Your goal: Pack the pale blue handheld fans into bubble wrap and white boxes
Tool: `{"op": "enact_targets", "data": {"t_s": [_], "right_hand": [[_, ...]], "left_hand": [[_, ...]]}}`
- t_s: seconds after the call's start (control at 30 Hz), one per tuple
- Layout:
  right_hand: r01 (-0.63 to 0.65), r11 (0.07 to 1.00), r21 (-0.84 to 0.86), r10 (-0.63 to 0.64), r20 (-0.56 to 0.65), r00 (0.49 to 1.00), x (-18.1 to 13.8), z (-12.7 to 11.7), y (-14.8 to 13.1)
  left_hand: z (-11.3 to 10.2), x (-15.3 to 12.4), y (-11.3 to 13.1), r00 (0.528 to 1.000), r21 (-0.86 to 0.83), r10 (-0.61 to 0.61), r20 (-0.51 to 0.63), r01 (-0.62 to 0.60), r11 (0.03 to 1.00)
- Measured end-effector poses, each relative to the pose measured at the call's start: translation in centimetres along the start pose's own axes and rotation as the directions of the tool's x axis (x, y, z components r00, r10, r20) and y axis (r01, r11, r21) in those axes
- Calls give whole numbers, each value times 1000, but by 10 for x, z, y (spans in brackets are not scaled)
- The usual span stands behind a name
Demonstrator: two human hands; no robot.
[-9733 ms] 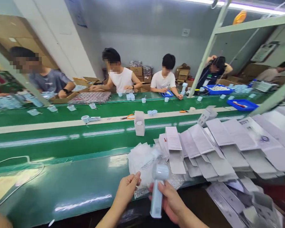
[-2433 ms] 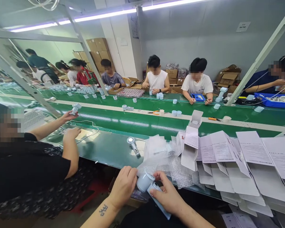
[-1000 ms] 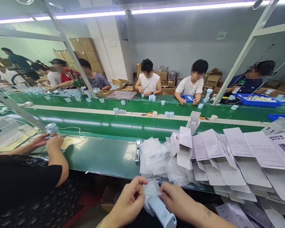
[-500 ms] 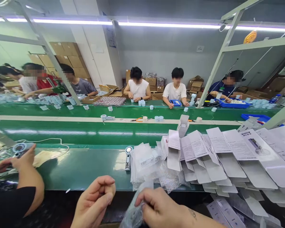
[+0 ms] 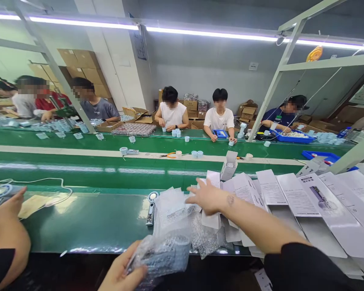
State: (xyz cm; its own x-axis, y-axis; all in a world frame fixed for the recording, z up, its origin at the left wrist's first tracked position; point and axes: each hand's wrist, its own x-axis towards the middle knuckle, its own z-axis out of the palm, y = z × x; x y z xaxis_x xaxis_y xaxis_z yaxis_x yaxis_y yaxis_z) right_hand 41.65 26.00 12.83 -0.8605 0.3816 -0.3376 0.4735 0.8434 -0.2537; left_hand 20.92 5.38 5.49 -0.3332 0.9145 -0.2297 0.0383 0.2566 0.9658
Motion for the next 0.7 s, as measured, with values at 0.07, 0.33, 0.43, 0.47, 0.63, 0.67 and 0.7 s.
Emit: {"op": "enact_targets", "data": {"t_s": [0.07, 0.33, 0.43, 0.47, 0.63, 0.67, 0.7], "right_hand": [[-57, 970, -238, 69, 42, 997, 12, -2, 33], [-164, 964, -211, 89, -326, 941, 27, -37, 71], [-226, 970, -84, 155, -504, 849, 57, -60, 58], [-237, 971, -33, 181, -546, 818, 71, -64, 53], [-306, 920, 247, 392, -640, 661, 142, -52, 46], [-325, 895, 304, 445, -637, 630, 153, -45, 49], [-344, 867, 359, 498, -628, 599, 163, -38, 53]], "left_hand": [[-9, 4, 6, 995, -147, -63, -78, 51, 988], [-14, 34, 68, 975, -585, 136, -175, -215, 782], [-2, 67, 109, 873, -561, 423, -242, -481, 674], [0, 81, 120, 831, -523, 494, -255, -548, 652], [-7, 162, 137, 755, 54, 649, -88, -647, 760], [-10, 177, 135, 768, 194, 640, -20, -625, 756], [-12, 192, 132, 780, 303, 625, 37, -605, 737]]}}
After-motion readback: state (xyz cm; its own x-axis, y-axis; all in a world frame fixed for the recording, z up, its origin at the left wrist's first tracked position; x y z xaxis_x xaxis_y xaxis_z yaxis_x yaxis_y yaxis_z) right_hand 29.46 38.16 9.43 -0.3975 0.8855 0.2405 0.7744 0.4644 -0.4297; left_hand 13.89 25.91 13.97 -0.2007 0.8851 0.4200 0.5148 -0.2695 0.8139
